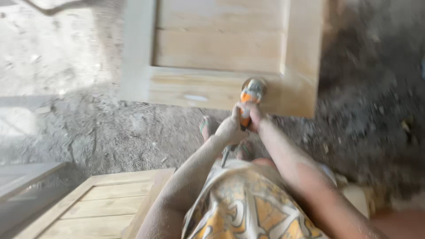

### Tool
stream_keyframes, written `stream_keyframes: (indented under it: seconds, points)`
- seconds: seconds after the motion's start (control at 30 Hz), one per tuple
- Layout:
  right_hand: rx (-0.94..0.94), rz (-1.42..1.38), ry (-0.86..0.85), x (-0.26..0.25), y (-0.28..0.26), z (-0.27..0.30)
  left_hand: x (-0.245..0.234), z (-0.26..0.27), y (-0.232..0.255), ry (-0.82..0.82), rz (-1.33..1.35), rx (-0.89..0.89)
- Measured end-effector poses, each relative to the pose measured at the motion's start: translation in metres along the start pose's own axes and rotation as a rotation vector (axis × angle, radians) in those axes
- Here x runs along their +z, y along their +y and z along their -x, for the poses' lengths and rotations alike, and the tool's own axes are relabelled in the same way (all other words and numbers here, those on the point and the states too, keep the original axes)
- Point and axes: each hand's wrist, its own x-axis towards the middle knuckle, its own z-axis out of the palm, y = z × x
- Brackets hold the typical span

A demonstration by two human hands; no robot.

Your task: The person uses a handheld power sander to smooth the flat surfaces and the interior of a pre-cut handle hole on a wooden door.

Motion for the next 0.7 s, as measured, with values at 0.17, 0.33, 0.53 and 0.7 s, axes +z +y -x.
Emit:
stream_keyframes:
  seconds: [0.17,0.33,0.53,0.7]
  points:
    - [0.183,0.123,-0.075,0.091,0.03,-0.078,-0.055,0.029,-0.079,0.143,0.121,-0.223]
    - [0.283,0.265,-0.176,0.213,0.067,-0.13,-0.119,0.064,-0.15,0.353,0.229,-0.305]
    - [0.403,0.37,-0.248,0.297,0.103,-0.167,-0.154,0.085,-0.218,0.524,0.328,-0.326]
    - [0.363,0.389,-0.179,0.28,0.089,-0.162,-0.149,0.066,-0.207,0.399,0.262,-0.371]
